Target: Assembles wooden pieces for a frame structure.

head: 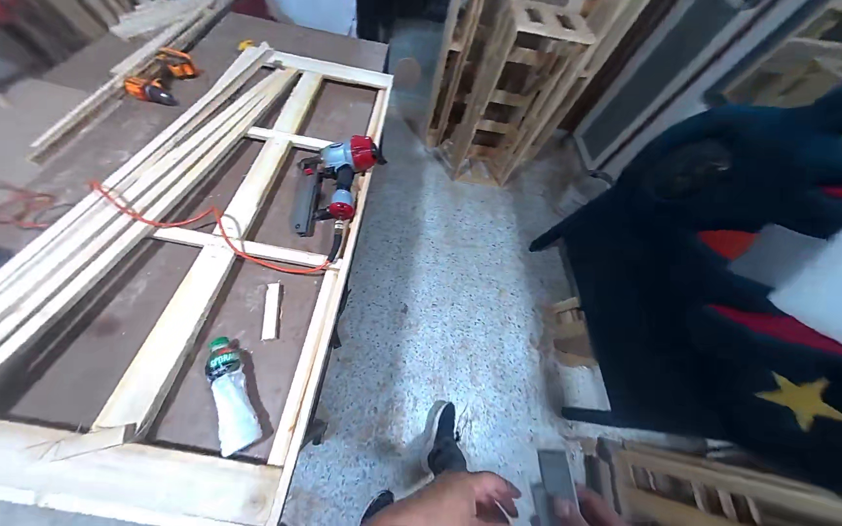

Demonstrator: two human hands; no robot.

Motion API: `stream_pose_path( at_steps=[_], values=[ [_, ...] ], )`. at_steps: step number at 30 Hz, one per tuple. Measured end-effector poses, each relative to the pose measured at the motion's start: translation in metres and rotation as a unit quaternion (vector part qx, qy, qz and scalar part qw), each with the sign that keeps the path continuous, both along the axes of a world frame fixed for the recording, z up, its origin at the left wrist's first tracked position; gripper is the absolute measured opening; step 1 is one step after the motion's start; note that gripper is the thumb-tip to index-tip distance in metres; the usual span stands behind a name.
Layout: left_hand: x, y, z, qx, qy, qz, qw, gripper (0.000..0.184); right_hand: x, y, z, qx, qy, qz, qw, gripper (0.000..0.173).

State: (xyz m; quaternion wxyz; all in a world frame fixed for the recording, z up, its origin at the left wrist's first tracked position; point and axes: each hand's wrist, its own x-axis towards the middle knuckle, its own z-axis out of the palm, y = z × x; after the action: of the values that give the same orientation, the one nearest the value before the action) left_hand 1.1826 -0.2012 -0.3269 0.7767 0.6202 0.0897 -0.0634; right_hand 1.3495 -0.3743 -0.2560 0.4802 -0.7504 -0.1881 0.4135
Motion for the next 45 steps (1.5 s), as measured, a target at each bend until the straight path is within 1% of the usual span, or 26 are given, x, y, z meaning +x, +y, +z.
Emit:
stream_pose_path(
  at_steps=[2, 4, 6, 8, 9, 11, 12, 14, 16, 18, 19, 22, 24, 26, 28, 29, 30, 31, 32, 33, 35, 37, 39, 42, 43, 45],
  values=[
    [0.022, 0.019, 0.000, -0.024, -0.017, 0.083, 0.996, 0.044, 0.025, 0.066, -0.003, 0.010, -0.010, 0.061, 0.998, 0.026],
    [0.044, 0.046, 0.002, -0.033, -0.004, 0.195, 0.980, 0.035, 0.046, 0.131, -0.001, 0.022, 0.008, 0.108, 0.994, 0.025],
    [0.057, 0.073, 0.012, -0.022, 0.026, 0.283, 0.959, 0.029, 0.070, 0.182, -0.001, 0.032, 0.020, 0.155, 0.987, 0.023],
    [0.058, 0.101, 0.019, 0.007, 0.059, 0.343, 0.937, 0.028, 0.100, 0.231, 0.001, 0.051, 0.015, 0.190, 0.980, 0.020],
    [0.054, 0.113, 0.021, 0.028, 0.084, 0.376, 0.922, 0.028, 0.115, 0.254, 0.002, 0.057, 0.018, 0.197, 0.979, 0.020],
    [0.038, 0.139, 0.021, 0.084, 0.160, 0.444, 0.878, 0.028, 0.145, 0.297, 0.006, 0.061, 0.050, 0.198, 0.977, 0.020],
    [0.028, 0.157, 0.020, 0.113, 0.204, 0.474, 0.849, 0.029, 0.159, 0.316, 0.009, 0.066, 0.072, 0.195, 0.976, 0.022],
    [0.003, 0.210, 0.013, 0.157, 0.290, 0.510, 0.794, 0.033, 0.183, 0.351, 0.010, 0.076, 0.100, 0.194, 0.973, 0.023],
    [-0.019, 0.278, 0.008, 0.186, 0.360, 0.529, 0.746, 0.034, 0.202, 0.383, 0.006, 0.067, 0.103, 0.198, 0.972, 0.023],
    [-0.034, 0.356, 0.000, 0.208, 0.410, 0.538, 0.707, 0.036, 0.219, 0.415, -0.005, 0.050, 0.096, 0.197, 0.974, 0.022],
    [-0.039, 0.395, -0.010, 0.212, 0.429, 0.542, 0.691, 0.036, 0.226, 0.429, -0.011, 0.043, 0.091, 0.190, 0.977, 0.022],
    [-0.045, 0.507, -0.046, 0.222, 0.492, 0.521, 0.662, 0.042, 0.236, 0.470, -0.018, 0.023, 0.079, 0.137, 0.987, 0.021],
    [-0.043, 0.565, -0.063, 0.222, 0.524, 0.490, 0.661, 0.049, 0.240, 0.501, -0.014, 0.019, 0.079, 0.110, 0.991, 0.021],
    [-0.039, 0.599, -0.069, 0.228, 0.569, 0.442, 0.655, 0.054, 0.244, 0.531, -0.009, 0.014, 0.077, 0.102, 0.992, 0.021],
    [-0.032, 0.613, -0.062, 0.269, 0.623, 0.397, 0.619, 0.053, 0.246, 0.562, -0.004, 0.011, 0.076, 0.104, 0.992, 0.021],
    [-0.028, 0.615, -0.059, 0.304, 0.630, 0.393, 0.597, 0.049, 0.249, 0.579, -0.002, 0.011, 0.076, 0.106, 0.991, 0.021],
    [-0.024, 0.615, -0.057, 0.340, 0.617, 0.405, 0.583, 0.045, 0.253, 0.598, -0.002, 0.012, 0.075, 0.113, 0.991, 0.021],
    [-0.019, 0.613, -0.054, 0.366, 0.583, 0.433, 0.582, 0.045, 0.257, 0.619, -0.003, 0.012, 0.073, 0.122, 0.990, 0.021],
    [-0.010, 0.611, -0.050, 0.383, 0.544, 0.454, 0.593, 0.048, 0.260, 0.641, -0.006, 0.012, 0.073, 0.133, 0.988, 0.022],
    [0.004, 0.608, -0.046, 0.385, 0.505, 0.466, 0.616, 0.051, 0.262, 0.665, -0.011, 0.009, 0.073, 0.147, 0.986, 0.023],
    [0.041, 0.605, -0.055, 0.367, 0.447, 0.449, 0.681, 0.062, 0.266, 0.717, -0.025, -0.012, 0.069, 0.186, 0.980, 0.027],
    [0.079, 0.616, -0.067, 0.314, 0.430, 0.405, 0.743, 0.075, 0.272, 0.776, -0.039, -0.030, 0.064, 0.253, 0.965, 0.032],
    [0.105, 0.638, -0.074, 0.214, 0.440, 0.378, 0.786, 0.082, 0.278, 0.836, -0.045, -0.016, 0.071, 0.329, 0.942, 0.034],
    [0.111, 0.657, -0.082, 0.069, 0.431, 0.393, 0.809, 0.074, 0.286, 0.920, -0.038, -0.011, 0.078, 0.403, 0.912, 0.030],
    [0.112, 0.661, -0.081, 0.050, 0.435, 0.394, 0.808, 0.071, 0.290, 0.944, -0.033, -0.008, 0.084, 0.417, 0.905, 0.029],
    [0.117, 0.670, -0.075, 0.062, 0.471, 0.389, 0.789, 0.065, 0.304, 0.991, -0.023, 0.014, 0.099, 0.451, 0.887, 0.027]
  ],
)
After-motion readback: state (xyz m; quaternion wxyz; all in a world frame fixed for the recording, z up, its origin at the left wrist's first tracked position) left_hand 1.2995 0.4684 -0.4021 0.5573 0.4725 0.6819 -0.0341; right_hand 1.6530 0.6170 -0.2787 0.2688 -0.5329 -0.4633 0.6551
